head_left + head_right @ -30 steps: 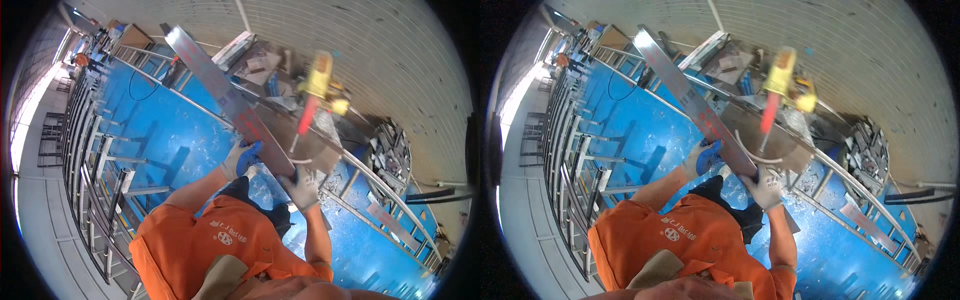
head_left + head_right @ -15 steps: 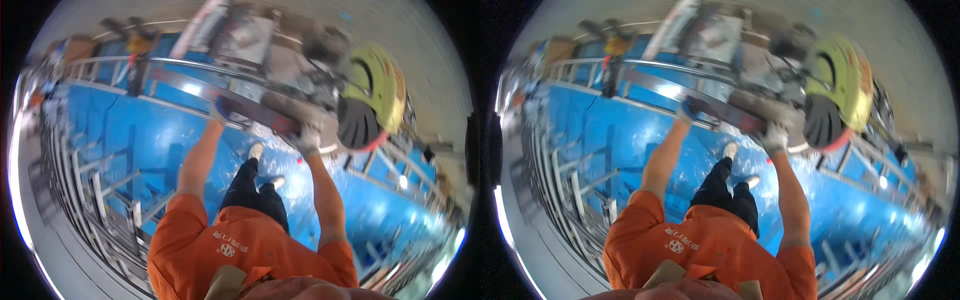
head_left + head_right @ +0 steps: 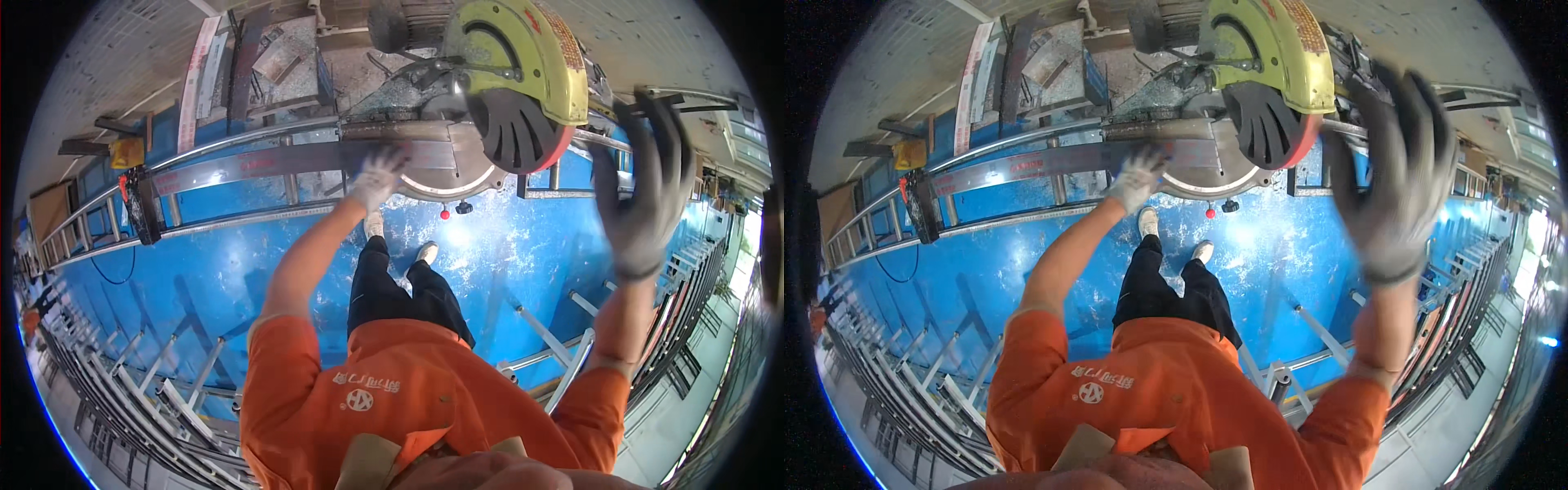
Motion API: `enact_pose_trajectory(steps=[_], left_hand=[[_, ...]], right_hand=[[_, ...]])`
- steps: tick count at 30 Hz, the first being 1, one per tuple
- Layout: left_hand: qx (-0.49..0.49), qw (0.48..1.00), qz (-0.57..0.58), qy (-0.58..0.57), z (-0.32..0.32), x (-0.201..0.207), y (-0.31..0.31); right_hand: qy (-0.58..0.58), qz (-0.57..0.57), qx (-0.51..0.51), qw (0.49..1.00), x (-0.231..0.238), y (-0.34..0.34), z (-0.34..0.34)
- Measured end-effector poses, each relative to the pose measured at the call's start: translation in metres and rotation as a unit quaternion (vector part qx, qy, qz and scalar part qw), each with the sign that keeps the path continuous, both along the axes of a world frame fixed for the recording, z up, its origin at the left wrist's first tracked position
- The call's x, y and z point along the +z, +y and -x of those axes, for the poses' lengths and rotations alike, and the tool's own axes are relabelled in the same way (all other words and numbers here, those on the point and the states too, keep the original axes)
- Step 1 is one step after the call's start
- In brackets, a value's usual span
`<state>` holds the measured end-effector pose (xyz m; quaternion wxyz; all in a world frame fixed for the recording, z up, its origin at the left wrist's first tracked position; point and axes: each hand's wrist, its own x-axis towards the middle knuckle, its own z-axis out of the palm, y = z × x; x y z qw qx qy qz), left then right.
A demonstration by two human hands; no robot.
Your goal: Assembling and fitting metal components into a structural frame using a saw and mallet.
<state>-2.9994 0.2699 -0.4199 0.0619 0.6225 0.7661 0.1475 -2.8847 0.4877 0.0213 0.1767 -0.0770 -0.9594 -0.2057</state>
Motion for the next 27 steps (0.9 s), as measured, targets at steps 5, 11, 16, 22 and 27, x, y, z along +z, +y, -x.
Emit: enact_pose_trajectory(steps=[5,11,16,22,27], left_hand=[[-0.076,0.990,0.038,0.110,0.018,-0.049,0.042],[-0.067,0.981,0.028,0.179,0.030,-0.045,0.049],[-0.053,0.979,0.045,0.192,0.030,-0.040,0.047],[-0.018,0.980,0.066,0.186,0.028,-0.051,0.042],[-0.018,0.976,0.074,0.206,0.028,-0.049,0.035]], right_hand=[[-0.315,0.194,-0.209,0.905,0.015,0.083,0.041],[-0.382,0.399,-0.340,0.761,0.018,0.092,0.052],[-0.363,0.412,-0.321,0.772,0.010,0.083,0.031],[-0.276,0.252,-0.149,0.915,-0.083,0.067,-0.082],[-0.181,0.395,-0.250,0.865,-0.168,0.010,-0.146]])
